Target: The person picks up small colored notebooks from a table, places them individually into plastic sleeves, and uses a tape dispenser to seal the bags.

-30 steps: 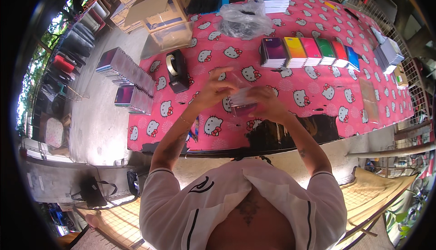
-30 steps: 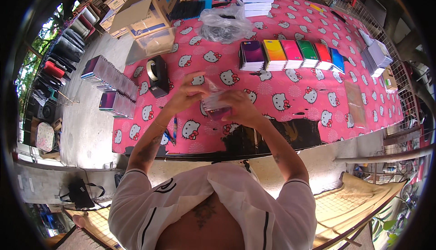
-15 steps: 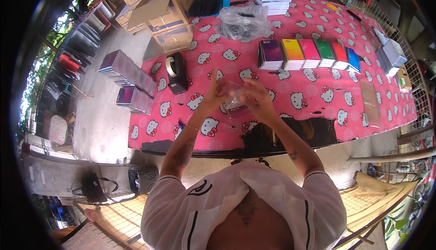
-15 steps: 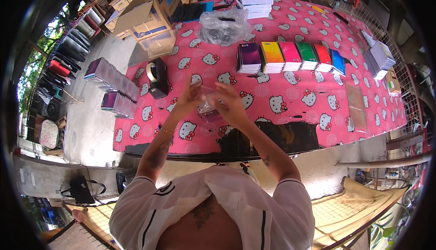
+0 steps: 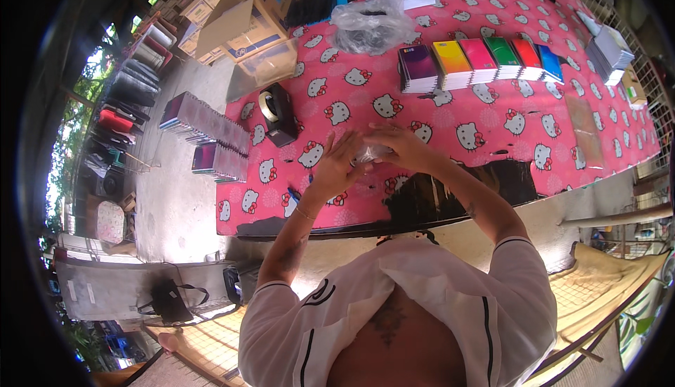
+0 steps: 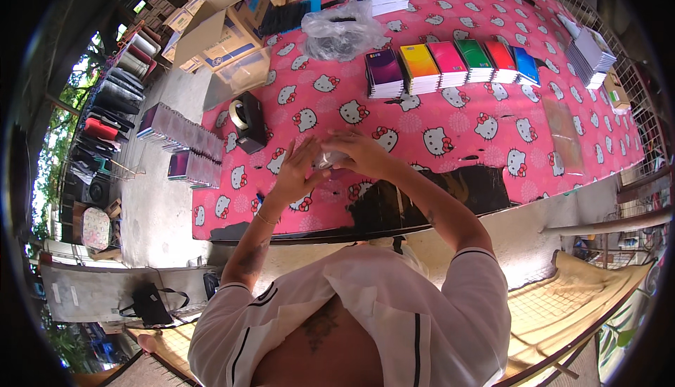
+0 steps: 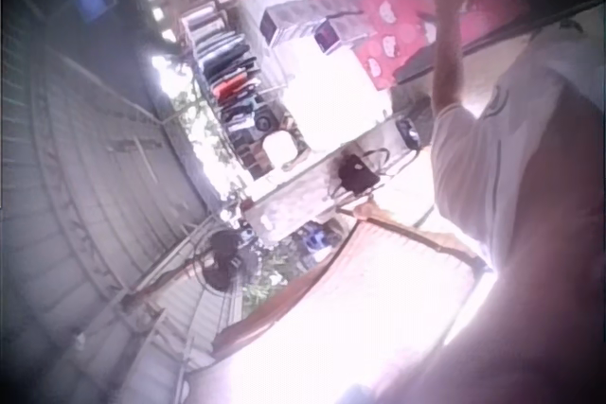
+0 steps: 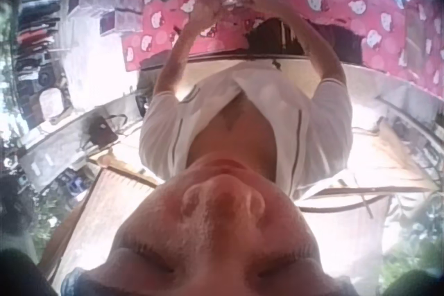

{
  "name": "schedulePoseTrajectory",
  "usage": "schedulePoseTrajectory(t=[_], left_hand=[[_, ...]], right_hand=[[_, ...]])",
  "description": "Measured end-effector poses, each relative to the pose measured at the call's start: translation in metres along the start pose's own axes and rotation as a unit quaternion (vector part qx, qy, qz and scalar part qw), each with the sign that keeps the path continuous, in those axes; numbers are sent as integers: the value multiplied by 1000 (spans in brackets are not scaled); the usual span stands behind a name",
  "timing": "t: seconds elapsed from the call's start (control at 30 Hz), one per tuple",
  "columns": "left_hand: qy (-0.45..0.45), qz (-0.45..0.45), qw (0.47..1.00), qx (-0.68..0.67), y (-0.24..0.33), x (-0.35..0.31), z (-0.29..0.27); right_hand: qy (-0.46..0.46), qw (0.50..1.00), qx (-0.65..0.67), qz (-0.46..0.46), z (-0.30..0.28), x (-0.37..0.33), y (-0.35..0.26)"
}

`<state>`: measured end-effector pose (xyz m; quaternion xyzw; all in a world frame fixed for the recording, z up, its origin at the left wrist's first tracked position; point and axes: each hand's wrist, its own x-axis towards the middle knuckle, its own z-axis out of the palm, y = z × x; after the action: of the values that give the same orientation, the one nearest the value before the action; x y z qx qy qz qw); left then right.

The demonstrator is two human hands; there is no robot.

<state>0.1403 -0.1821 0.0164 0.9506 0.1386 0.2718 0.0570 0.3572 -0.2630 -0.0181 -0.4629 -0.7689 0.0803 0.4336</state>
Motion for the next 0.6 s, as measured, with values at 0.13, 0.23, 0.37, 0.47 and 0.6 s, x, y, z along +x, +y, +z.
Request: schedulePoseTrajectory(t=[0.13, 0.23, 0.37, 0.47, 0.6], left_hand=[[12, -59, 997, -56, 7, -4, 3], [-37, -66, 978, -197, 5, 13, -9], [107, -129, 928, -334, 24, 32, -36], [89, -88, 969, -215, 26, 46, -53], [-19, -60, 991, -121, -19, 8, -9]], right_hand=[[11, 999, -23, 33, 11, -6, -3], [5, 997, 16, 74, 7, 1, -6], [35, 997, -8, 63, -1, 3, -17], [29, 996, -50, 72, 1, 0, -11], [-6, 996, 4, 88, 2, 14, -13]])
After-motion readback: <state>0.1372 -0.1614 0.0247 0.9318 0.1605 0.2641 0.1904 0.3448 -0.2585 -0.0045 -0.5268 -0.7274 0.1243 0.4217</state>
